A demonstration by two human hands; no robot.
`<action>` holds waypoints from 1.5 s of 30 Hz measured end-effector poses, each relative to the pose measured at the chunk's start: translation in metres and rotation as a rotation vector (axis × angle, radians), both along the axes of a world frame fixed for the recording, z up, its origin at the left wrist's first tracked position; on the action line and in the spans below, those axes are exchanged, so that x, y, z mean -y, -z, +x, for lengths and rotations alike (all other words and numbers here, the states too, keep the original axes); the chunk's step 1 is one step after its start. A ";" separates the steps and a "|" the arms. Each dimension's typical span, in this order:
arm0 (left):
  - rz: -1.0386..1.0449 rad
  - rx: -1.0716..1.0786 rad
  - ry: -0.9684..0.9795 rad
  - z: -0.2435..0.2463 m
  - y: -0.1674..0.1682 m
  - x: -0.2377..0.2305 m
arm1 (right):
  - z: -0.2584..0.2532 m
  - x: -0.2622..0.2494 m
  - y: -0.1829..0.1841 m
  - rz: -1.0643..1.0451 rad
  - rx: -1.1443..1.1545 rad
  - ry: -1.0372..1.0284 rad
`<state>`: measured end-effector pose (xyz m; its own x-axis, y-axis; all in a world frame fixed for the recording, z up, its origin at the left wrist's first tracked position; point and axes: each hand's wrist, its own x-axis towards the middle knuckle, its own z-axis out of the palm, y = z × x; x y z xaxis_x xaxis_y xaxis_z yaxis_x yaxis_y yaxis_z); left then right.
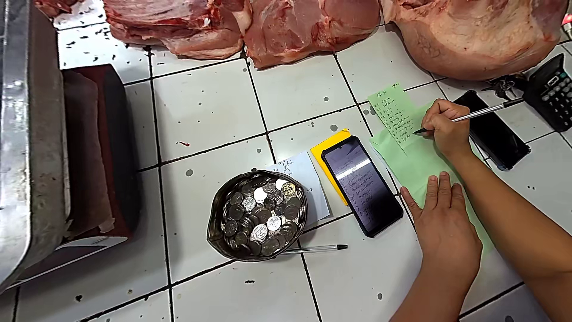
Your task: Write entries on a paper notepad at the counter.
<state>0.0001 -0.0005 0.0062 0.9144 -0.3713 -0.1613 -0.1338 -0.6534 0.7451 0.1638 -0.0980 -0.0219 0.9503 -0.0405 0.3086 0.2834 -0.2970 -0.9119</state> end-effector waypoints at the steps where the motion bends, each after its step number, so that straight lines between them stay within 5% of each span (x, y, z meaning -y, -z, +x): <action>1: 0.003 -0.004 0.005 0.000 0.000 0.000 | 0.000 0.001 0.000 -0.005 0.000 0.005; 18: -0.013 -0.028 0.015 0.001 -0.004 -0.003 | 0.001 0.001 0.003 -0.073 0.014 0.004; 25: 0.019 -0.037 0.041 0.002 -0.004 -0.001 | 0.005 0.010 -0.002 0.229 -0.042 0.136; 31: 0.016 0.013 0.009 0.000 -0.001 0.000 | -0.010 0.011 -0.012 0.129 -0.191 0.005; 45: 0.045 0.000 -0.043 0.000 -0.001 0.002 | -0.014 -0.004 0.000 0.094 -0.073 -0.153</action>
